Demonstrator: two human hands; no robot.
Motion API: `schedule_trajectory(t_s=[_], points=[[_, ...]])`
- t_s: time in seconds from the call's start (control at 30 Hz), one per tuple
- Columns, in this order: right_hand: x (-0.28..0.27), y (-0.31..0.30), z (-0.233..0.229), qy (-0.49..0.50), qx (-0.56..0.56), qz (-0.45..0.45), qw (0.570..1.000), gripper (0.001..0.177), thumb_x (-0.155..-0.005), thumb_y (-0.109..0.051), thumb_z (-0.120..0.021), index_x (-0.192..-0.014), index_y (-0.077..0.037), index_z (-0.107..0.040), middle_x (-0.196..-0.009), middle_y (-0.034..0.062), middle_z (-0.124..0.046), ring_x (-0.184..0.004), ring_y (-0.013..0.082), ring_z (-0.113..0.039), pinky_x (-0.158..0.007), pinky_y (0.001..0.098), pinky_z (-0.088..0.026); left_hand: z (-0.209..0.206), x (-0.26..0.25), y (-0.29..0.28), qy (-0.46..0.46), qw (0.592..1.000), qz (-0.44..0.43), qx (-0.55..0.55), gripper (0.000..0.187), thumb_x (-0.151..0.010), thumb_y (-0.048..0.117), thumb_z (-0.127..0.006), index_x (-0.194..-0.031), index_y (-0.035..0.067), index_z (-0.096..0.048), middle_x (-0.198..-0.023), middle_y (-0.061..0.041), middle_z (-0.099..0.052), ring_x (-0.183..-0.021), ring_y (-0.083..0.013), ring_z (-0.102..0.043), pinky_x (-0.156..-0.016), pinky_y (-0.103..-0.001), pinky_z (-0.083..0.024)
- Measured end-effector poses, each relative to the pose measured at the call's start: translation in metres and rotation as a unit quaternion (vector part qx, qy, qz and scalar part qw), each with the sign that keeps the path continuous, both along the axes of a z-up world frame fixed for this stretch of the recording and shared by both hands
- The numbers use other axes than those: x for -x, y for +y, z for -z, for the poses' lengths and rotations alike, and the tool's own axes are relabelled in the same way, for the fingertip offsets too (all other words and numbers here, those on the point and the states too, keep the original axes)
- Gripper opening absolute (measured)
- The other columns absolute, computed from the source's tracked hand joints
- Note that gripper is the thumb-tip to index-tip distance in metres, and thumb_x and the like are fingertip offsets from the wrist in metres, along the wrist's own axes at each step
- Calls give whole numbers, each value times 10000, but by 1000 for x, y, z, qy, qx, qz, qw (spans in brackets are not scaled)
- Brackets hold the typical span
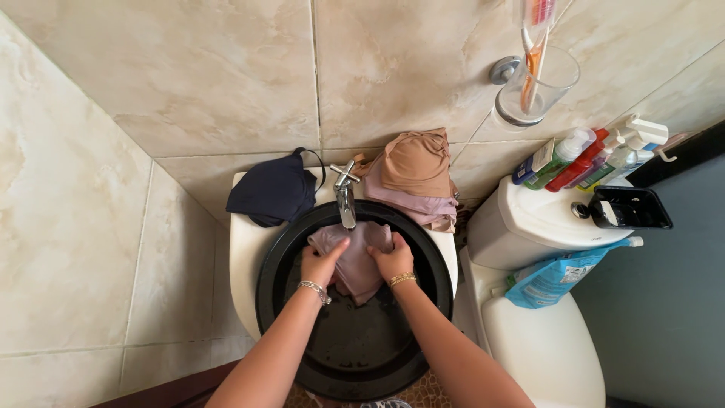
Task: Hand washing bras and undergarments in a basin inside a bathroom.
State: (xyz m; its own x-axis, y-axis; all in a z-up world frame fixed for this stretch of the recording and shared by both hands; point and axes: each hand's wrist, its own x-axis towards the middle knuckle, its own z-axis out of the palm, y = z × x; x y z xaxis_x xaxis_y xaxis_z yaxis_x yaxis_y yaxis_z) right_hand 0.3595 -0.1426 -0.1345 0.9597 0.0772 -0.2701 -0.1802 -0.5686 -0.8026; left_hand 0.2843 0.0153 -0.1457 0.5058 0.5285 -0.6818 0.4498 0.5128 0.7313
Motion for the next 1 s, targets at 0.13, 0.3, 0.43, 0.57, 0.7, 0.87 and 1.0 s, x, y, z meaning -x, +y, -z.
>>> schedule_trajectory(t_s=[0.13, 0.3, 0.43, 0.57, 0.7, 0.87, 1.0], points=[[-14, 0, 44, 117, -454, 30, 883, 334, -819, -22, -772, -1141, -66, -693, -1057, 82, -759, -946, 230, -715, -868, 376, -582, 48, -14, 1, -117, 987, -12, -106, 875, -633, 219, -1000, -1308, 4, -485, -1201, -158, -685, -1055, -246, -697, -899, -374, -576], [-22, -13, 71, 230, -516, 45, 824, 388, -837, 116, -663, -1179, -68, -652, -1114, 90, -725, -1044, 252, -692, -927, 401, -567, 48, -17, -7, -127, 974, -24, -186, 620, -652, 111, -894, -1205, -5, -640, -1140, -141, -749, -1030, -245, -720, -900, -367, -562], [-12, -36, 12, 281, -438, 39, 853, 429, -792, 142, -633, -1158, -80, -652, -1086, 110, -714, -1020, 288, -694, -914, 461, -568, 67, -11, -6, -142, 974, -60, -167, 619, -619, 74, -815, -1209, 30, -633, -1132, -139, -747, -1022, -253, -714, -927, -389, -541], [-3, -57, -14, 338, -549, -6, 764, 397, -723, 51, -625, -1108, -46, -650, -1073, 133, -718, -999, 297, -703, -905, 449, -589, -12, 13, -25, -164, 970, -55, 171, 511, -728, 311, -733, -1144, 19, -675, -1100, -128, -734, -1021, -265, -685, -928, -424, -528], [39, -19, -28, 113, -464, 87, 875, 317, -969, -267, -691, -1124, 8, -727, -1060, 47, -710, -941, 135, -639, -846, 276, -536, -19, 14, -55, -155, 946, -140, 248, 636, -906, 646, -600, -1076, 39, -679, -1010, -137, -681, -965, -287, -625, -894, -437, -503], [49, -1, -12, -86, -197, -8, 977, 356, -853, -334, -788, -960, 5, -783, -891, 122, -760, -784, 106, -669, -734, 276, -550, -1, 17, -82, -242, 946, -129, 176, 594, -952, 574, -679, -1109, 2, -659, -995, -141, -678, -942, -289, -618, -888, -441, -522], [21, 2, 28, 44, -48, 35, 997, 489, -884, -465, -729, -996, 6, -798, -851, 241, -776, -784, 162, -660, -735, 325, -562, -44, 34, -86, -137, 990, -27, 15, 693, -861, 596, -680, -1143, -34, -751, -1062, -143, -770, -1036, -216, -691, -933, -349, -508]])
